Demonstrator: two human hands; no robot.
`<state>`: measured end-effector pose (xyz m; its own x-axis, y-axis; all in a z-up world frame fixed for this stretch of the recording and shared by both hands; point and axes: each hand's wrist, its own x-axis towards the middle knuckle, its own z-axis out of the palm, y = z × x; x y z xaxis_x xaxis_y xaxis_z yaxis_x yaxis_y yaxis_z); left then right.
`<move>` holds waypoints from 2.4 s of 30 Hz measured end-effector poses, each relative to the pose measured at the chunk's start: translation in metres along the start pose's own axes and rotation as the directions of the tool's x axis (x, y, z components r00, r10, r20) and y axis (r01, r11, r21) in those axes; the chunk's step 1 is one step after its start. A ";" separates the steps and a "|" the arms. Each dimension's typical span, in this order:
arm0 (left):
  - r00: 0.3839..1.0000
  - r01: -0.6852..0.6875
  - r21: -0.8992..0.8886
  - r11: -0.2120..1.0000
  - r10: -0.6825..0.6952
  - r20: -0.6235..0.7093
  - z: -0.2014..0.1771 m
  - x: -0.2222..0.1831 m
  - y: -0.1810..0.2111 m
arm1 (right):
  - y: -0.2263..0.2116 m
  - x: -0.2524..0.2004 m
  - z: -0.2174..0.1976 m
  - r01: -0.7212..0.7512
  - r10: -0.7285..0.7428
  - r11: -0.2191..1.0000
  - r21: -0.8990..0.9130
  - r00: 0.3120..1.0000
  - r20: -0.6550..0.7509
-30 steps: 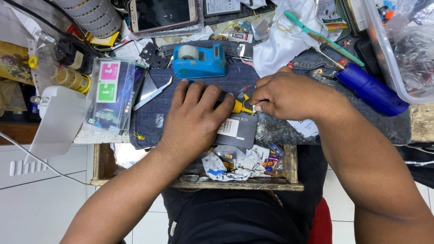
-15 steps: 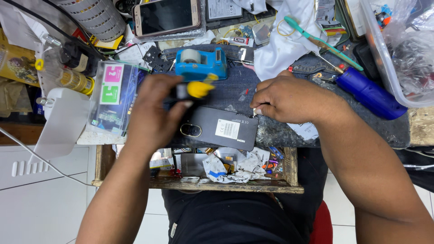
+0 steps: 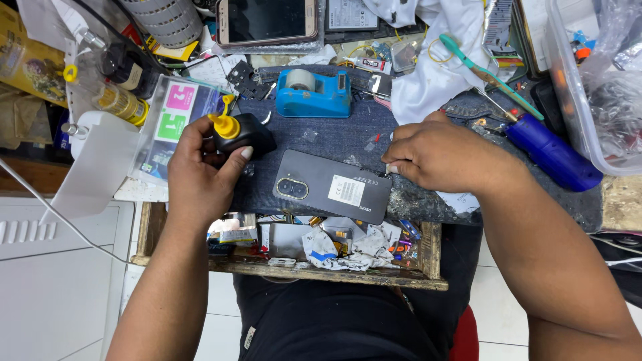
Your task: The person works on a mobile phone by prying open the back casing with a small tool and wiping the internal components.
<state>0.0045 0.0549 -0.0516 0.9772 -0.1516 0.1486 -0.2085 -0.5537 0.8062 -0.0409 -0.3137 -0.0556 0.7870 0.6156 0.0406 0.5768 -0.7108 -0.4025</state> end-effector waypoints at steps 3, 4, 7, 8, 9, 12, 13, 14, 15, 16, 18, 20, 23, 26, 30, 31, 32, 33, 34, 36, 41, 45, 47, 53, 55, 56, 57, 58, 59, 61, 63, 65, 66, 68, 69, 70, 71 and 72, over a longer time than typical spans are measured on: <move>0.992 -0.116 0.082 0.990 0.120 -0.043 0.000 -0.009 -0.002 | -0.005 -0.001 0.000 -0.014 0.014 0.999 -0.039 1.000 0.000; 0.984 -0.160 0.124 0.979 0.168 -0.053 0.000 -0.014 -0.003 | -0.005 0.000 -0.001 -0.017 0.017 0.999 -0.036 1.000 0.013; 0.887 -0.275 0.329 0.903 0.370 -0.276 0.011 -0.042 -0.002 | -0.005 0.001 -0.002 -0.004 0.004 1.000 -0.030 1.000 0.017; 0.887 -0.399 0.322 0.858 0.451 -0.102 0.017 -0.050 0.001 | -0.007 0.001 -0.003 0.012 -0.012 0.999 -0.035 1.000 -0.009; 0.849 -0.521 0.290 0.803 0.524 0.072 0.025 -0.054 0.006 | -0.008 0.002 -0.003 0.028 -0.029 0.999 -0.039 0.999 -0.036; 0.734 -0.679 0.247 0.691 0.629 0.258 0.074 -0.075 0.032 | -0.012 0.003 -0.003 0.006 0.006 0.981 -0.194 0.998 0.061; 0.762 -0.647 0.298 0.702 0.577 0.294 0.087 -0.078 0.040 | -0.018 0.002 -0.002 -0.011 0.023 0.978 -0.207 0.998 0.057; 0.780 -0.624 0.311 0.717 0.550 0.298 0.098 -0.076 0.045 | -0.023 0.004 -0.003 -0.024 0.035 0.972 -0.234 0.999 0.040; 0.798 -0.601 0.324 0.731 0.522 0.302 0.107 -0.073 0.049 | -0.028 0.005 -0.005 -0.039 0.046 0.965 -0.259 0.999 0.023; 0.810 -0.583 0.330 0.742 0.496 0.314 0.112 -0.068 0.050 | -0.034 0.003 -0.007 -0.051 0.054 0.961 -0.274 0.999 0.004; 0.809 -0.585 0.331 0.740 0.504 0.304 0.115 -0.065 0.046 | -0.046 -0.002 -0.007 -0.084 0.080 0.953 -0.289 0.996 -0.027; 0.805 -0.591 0.334 0.734 0.506 0.310 0.119 -0.067 0.040 | -0.046 -0.005 -0.006 -0.088 0.075 0.956 -0.281 0.995 -0.058; 0.797 -0.603 0.353 0.715 0.516 0.315 0.123 -0.065 0.034 | -0.033 0.001 -0.002 -0.057 0.054 0.986 -0.155 0.998 -0.027; 0.793 -0.608 0.357 0.709 0.517 0.322 0.124 -0.066 0.033 | -0.011 0.008 -0.004 -0.076 0.068 0.993 0.094 0.995 0.079; 0.778 -0.627 0.356 0.693 0.542 0.317 0.125 -0.063 0.031 | 0.004 0.014 -0.006 -0.056 0.008 0.956 0.286 0.986 0.168; 0.779 -0.626 0.352 0.696 0.540 0.319 0.125 -0.063 0.030 | 0.006 0.015 -0.007 -0.037 -0.013 0.951 0.306 0.987 0.160; 0.779 -0.627 0.355 0.694 0.540 0.320 0.125 -0.064 0.030 | 0.008 0.015 -0.008 -0.020 -0.030 0.946 0.324 0.988 0.149; 0.778 -0.628 0.358 0.691 0.540 0.322 0.125 -0.064 0.030 | 0.008 0.015 -0.008 -0.002 -0.047 0.940 0.342 0.989 0.137; 0.774 -0.632 0.359 0.686 0.544 0.323 0.125 -0.063 0.031 | 0.007 0.015 -0.009 0.024 -0.069 0.943 0.331 0.989 0.127; 0.764 -0.645 0.365 0.671 0.555 0.328 0.122 -0.061 0.033 | 0.004 0.016 -0.010 0.077 -0.115 0.949 0.307 0.987 0.108; 0.762 -0.645 0.408 0.646 0.500 0.412 0.119 -0.060 0.032 | -0.040 0.000 -0.007 -0.184 0.185 0.983 -0.025 0.981 0.065; 0.747 -0.661 0.398 0.636 0.513 0.422 0.122 -0.059 0.028 | -0.051 -0.001 -0.005 -0.328 0.329 0.944 -0.036 0.941 0.079; 0.748 -0.662 0.402 0.632 0.523 0.409 0.124 -0.062 0.028 | -0.046 0.000 -0.005 -0.368 0.363 0.927 0.075 0.929 0.070; 0.739 -0.673 0.435 0.598 0.566 0.366 0.125 -0.063 0.025 | -0.031 0.001 -0.002 -0.434 0.407 0.862 0.264 0.901 0.151; 0.733 -0.679 0.438 0.589 0.581 0.354 0.126 -0.062 0.025 | -0.027 0.001 -0.002 -0.437 0.404 0.850 0.296 0.899 0.168; 0.730 -0.682 0.440 0.584 0.581 0.360 0.125 -0.062 0.024 | -0.027 0.000 -0.002 -0.420 0.387 0.857 0.297 0.907 0.167; 0.727 -0.685 0.442 0.579 0.581 0.366 0.125 -0.061 0.022 | -0.026 -0.002 -0.001 -0.404 0.370 0.865 0.299 0.914 0.166; 0.724 -0.689 0.443 0.574 0.582 0.371 0.125 -0.062 0.021 | -0.026 -0.003 -0.001 -0.375 0.344 0.880 0.292 0.926 0.153; 0.720 -0.692 0.444 0.569 0.594 0.359 0.126 -0.063 0.020 | -0.025 -0.004 -0.001 -0.346 0.318 0.894 0.284 0.937 0.141; 0.708 -0.700 0.449 0.556 0.621 0.335 0.129 -0.063 0.019 | -0.023 -0.006 -0.002 -0.289 0.270 0.911 0.293 0.957 0.105; 0.696 -0.707 0.469 0.529 0.639 0.328 0.129 -0.065 0.016 | -0.023 -0.007 0.000 -0.233 0.223 0.913 0.335 0.972 0.069; 0.683 -0.715 0.480 0.509 0.655 0.323 0.130 -0.064 0.014 | -0.022 -0.008 0.001 -0.250 0.234 0.910 0.330 0.968 0.088; 0.680 -0.717 0.481 0.505 0.659 0.322 0.130 -0.065 0.013 | -0.022 -0.009 0.001 -0.259 0.240 0.908 0.328 0.966 0.097; 0.667 -0.723 0.487 0.489 0.677 0.311 0.130 -0.065 0.012 | -0.021 -0.009 0.001 -0.286 0.254 0.891 0.352 0.958 0.135; 0.658 -0.727 0.493 0.478 0.690 0.301 0.131 -0.064 0.011 | -0.020 -0.008 0.000 -0.299 0.260 0.883 0.362 0.953 0.152; 0.652 -0.728 0.500 0.469 0.700 0.291 0.131 -0.065 0.011 | -0.019 -0.008 -0.001 -0.294 0.253 0.882 0.368 0.955 0.157; 0.648 -0.729 0.501 0.466 0.706 0.286 0.132 -0.065 0.010 | -0.018 -0.007 -0.001 -0.289 0.245 0.881 0.374 0.956 0.162; 0.643 -0.731 0.502 0.461 0.713 0.281 0.132 -0.065 0.009 | -0.017 -0.007 -0.002 -0.285 0.238 0.881 0.378 0.957 0.166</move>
<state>-0.0666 -0.0487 -0.1297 0.4683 -0.7219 0.5095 -0.8307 -0.5561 -0.0244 -0.0558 -0.3062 -0.0472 0.8540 0.4762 -0.2093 0.2007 -0.6729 -0.7120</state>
